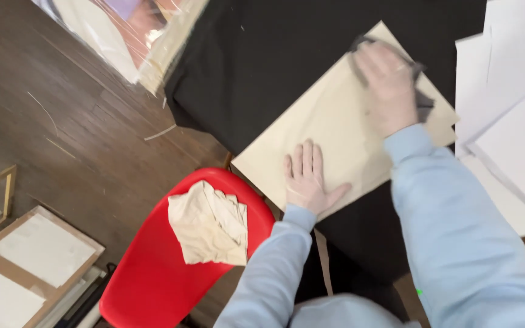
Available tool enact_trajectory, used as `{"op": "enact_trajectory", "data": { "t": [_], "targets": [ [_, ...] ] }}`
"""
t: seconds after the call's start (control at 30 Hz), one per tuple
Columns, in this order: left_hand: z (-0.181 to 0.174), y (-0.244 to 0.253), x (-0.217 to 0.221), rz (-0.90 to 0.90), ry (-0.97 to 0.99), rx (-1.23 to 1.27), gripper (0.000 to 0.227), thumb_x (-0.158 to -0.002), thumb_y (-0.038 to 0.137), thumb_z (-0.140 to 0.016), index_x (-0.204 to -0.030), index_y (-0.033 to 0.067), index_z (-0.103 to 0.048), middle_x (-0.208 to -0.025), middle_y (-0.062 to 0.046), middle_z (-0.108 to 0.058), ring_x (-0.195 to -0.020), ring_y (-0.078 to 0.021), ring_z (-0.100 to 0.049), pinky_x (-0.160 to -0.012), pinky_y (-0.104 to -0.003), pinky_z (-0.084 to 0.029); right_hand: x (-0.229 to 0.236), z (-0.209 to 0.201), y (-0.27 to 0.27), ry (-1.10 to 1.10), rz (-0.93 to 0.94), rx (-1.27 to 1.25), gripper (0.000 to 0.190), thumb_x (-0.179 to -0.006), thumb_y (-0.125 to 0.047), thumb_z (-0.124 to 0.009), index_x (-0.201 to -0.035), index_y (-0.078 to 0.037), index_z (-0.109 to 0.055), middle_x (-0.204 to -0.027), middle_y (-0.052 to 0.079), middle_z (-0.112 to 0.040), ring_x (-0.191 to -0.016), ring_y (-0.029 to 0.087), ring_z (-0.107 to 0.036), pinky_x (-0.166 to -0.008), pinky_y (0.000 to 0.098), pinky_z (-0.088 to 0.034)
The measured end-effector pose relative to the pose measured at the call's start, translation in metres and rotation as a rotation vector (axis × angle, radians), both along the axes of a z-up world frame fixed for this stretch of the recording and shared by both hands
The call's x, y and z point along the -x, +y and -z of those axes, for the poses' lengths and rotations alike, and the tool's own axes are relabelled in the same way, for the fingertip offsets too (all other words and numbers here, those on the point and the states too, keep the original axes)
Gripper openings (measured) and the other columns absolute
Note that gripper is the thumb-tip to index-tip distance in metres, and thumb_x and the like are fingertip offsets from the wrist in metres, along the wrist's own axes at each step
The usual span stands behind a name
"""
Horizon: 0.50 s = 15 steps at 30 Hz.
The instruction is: Applying mounting paper and protective layers to art prints using a smoothing cloth.
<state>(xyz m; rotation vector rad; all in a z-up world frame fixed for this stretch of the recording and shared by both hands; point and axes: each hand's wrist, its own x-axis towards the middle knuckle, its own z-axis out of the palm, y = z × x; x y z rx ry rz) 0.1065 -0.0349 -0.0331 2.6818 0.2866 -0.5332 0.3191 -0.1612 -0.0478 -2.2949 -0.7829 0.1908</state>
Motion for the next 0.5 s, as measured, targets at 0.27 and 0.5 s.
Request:
{"op": "enact_trajectory", "data": {
  "t": [0.27,0.5],
  "targets": [
    [0.011,-0.001,0.010,0.043,0.004,-0.022,0.119,-0.074,0.080,-0.064,-0.155,-0.0029,-0.034,-0.164,-0.022,-0.031,-0.153,-0.0394,-0.028,-0.122,-0.063,-0.017,0.064,-0.021,0.033,-0.050,-0.397,0.452,0.029,-0.095,-0.010,-0.055,-0.119,-0.006,-0.072,-0.121,0.013,-0.071,-0.119,0.031,-0.063,-0.101,0.0437,-0.051],
    [-0.016,0.007,-0.004,0.015,-0.067,0.037,0.115,-0.077,0.073,-0.066,-0.156,-0.0043,-0.036,-0.165,-0.021,-0.035,-0.153,-0.0378,-0.031,-0.123,-0.059,-0.022,-0.006,-0.025,0.001,-0.199,0.146,0.108,0.035,-0.104,0.007,-0.055,-0.136,0.001,-0.068,-0.143,0.017,-0.065,-0.136,0.038,-0.057,-0.117,0.0466,-0.047]
  ]
}}
